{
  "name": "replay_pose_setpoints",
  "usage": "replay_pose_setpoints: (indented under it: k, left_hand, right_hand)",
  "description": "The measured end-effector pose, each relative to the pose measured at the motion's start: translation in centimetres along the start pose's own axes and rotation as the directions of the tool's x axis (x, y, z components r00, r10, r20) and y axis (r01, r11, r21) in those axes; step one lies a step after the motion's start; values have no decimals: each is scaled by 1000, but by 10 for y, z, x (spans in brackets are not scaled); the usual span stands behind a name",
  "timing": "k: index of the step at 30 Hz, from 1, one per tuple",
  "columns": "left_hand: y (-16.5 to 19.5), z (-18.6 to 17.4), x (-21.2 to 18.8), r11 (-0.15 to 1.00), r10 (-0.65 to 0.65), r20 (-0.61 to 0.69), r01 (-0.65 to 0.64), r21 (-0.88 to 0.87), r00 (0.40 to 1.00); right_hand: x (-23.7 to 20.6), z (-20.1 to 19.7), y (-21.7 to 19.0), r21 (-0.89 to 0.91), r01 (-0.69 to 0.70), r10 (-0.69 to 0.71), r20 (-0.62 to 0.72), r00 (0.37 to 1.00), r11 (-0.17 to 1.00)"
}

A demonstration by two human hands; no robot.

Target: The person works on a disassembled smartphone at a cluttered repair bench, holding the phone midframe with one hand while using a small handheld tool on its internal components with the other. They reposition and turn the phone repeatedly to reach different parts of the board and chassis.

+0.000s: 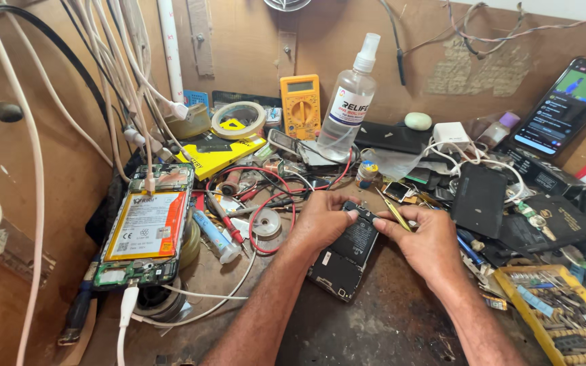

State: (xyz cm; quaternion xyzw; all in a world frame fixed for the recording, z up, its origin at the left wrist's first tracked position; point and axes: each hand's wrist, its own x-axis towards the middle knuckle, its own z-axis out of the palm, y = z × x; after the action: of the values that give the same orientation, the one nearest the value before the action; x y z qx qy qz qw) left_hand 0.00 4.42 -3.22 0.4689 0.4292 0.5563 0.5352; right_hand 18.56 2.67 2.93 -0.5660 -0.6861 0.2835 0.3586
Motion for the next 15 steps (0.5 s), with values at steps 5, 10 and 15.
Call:
replay_pose_setpoints:
  k: [5, 10, 15]
  left_hand:
    - [11, 0, -9, 998, -40, 43, 38, 51, 998]
    - [21, 2, -14, 992, -68, -4, 69, 102, 998]
    - [23, 2, -16, 986, -90, -57, 97, 139, 994]
  right_hand:
    - [-16, 4, -10, -181, 269, -290, -103, 951, 946]
    - [-26, 10, -15, -390, 361, -436, -122, 891, 847]
    - [-31, 15, -19, -503, 380, -500, -123, 857, 776]
